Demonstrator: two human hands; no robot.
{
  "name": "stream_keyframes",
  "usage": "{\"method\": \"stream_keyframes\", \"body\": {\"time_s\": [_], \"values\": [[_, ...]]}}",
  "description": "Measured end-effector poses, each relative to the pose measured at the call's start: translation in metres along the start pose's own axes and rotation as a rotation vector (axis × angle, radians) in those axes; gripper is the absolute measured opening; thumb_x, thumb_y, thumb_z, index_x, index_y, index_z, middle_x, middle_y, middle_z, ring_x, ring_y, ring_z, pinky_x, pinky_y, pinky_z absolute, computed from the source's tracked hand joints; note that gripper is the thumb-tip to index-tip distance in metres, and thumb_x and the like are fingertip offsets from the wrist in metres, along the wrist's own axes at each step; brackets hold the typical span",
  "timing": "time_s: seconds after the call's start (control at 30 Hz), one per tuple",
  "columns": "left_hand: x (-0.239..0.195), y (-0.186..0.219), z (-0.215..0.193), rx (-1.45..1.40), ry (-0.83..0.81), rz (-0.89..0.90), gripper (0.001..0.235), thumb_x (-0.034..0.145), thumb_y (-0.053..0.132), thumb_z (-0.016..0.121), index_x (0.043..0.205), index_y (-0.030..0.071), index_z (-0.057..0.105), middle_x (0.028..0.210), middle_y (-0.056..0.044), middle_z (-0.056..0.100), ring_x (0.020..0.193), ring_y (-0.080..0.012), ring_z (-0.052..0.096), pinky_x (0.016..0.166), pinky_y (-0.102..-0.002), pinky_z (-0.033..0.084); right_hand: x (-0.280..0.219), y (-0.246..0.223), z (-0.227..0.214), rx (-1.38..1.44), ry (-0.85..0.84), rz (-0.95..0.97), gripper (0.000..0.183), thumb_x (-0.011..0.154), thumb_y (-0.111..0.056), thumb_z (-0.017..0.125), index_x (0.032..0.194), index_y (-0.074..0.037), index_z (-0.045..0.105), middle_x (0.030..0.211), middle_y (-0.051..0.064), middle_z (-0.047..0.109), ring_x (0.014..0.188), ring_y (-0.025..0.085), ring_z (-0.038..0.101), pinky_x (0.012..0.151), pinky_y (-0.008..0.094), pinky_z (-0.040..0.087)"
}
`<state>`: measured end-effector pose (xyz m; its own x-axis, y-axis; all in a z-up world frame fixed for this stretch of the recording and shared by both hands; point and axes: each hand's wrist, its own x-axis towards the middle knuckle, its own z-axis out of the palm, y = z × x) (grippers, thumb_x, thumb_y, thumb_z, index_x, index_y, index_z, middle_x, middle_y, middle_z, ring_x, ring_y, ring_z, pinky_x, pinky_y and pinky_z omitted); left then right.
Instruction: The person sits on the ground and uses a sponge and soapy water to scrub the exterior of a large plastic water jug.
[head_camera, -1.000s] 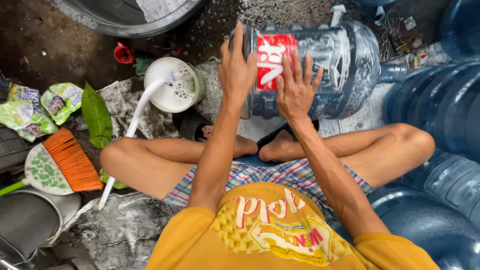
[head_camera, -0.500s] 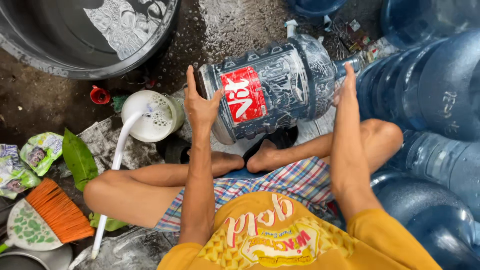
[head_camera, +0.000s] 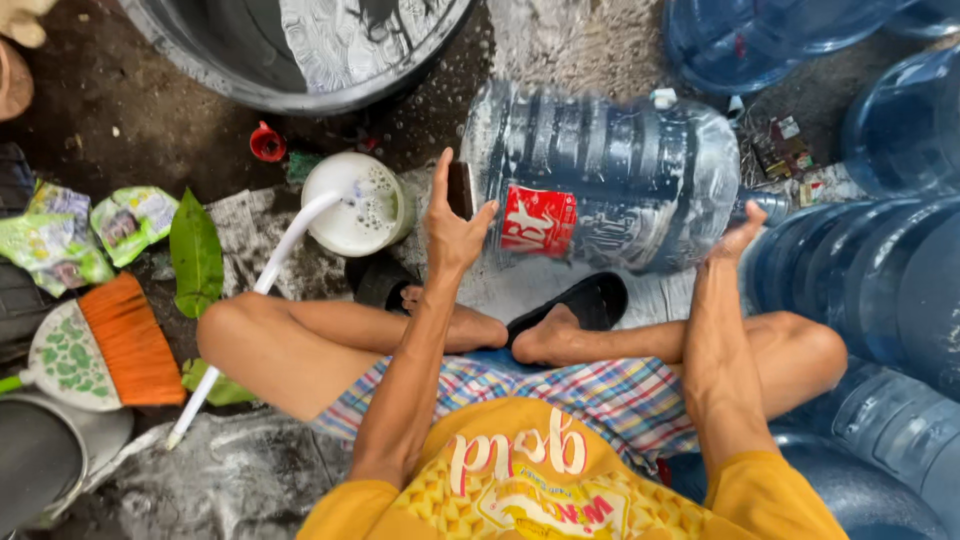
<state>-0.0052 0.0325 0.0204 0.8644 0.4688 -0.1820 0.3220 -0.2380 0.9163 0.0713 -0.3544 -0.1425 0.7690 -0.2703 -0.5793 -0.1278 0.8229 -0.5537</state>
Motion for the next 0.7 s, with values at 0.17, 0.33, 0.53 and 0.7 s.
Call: {"method": "stream_keyframes", "body": {"time_s": [0.17,0.33,0.53,0.7], "values": [[-0.029,-0.023,-0.002,0.081,-0.028,0.086,0.083,0.075,0.014,0.076,0.145,0.025,0.032,0.128,-0.021,0.052,0.116,-0.0459,0.050,0.094,-0.054,0.041,0.121,-0.029,-0.133,-0.332,0.161,0.129,0.065,0.059,-0.037,0.067,0.114,-0.005,0.060,0.107,0.017,0.070,0.107,0.033,0.066,0.099,0.052,0.047],[-0.032,-0.041,0.001,0.161,-0.081,0.194,0.070,0.088,0.019,0.066,0.145,0.020,0.024,0.140,-0.016,0.040,0.124,-0.0357,0.047,0.087,-0.045,0.048,-0.067,0.003,0.126,-1.124,0.235,-0.896,0.076,0.070,-0.009,0.063,0.136,0.000,0.027,0.137,0.019,0.029,0.128,0.032,0.035,0.106,0.043,0.033],[-0.044,-0.052,0.000,0.229,-0.066,0.247,0.063,0.090,0.019,0.063,0.142,0.017,0.028,0.130,-0.020,0.042,0.108,-0.0386,0.053,0.075,-0.046,0.049,-0.137,0.105,0.227,-1.888,-0.532,-0.850,0.048,0.092,-0.033,0.038,0.136,-0.012,0.038,0.138,0.012,0.040,0.132,0.034,0.026,0.108,0.065,0.005],[-0.031,-0.036,0.021,0.410,-0.026,0.289,0.057,0.095,0.031,0.057,0.145,0.030,0.028,0.149,-0.023,0.027,0.133,-0.0435,0.040,0.077,-0.051,0.054,-0.150,0.124,0.204,-2.102,-0.508,-1.103,0.051,0.099,-0.041,0.040,0.137,-0.008,0.050,0.137,0.010,0.051,0.131,0.035,0.033,0.102,0.056,0.025]]}}
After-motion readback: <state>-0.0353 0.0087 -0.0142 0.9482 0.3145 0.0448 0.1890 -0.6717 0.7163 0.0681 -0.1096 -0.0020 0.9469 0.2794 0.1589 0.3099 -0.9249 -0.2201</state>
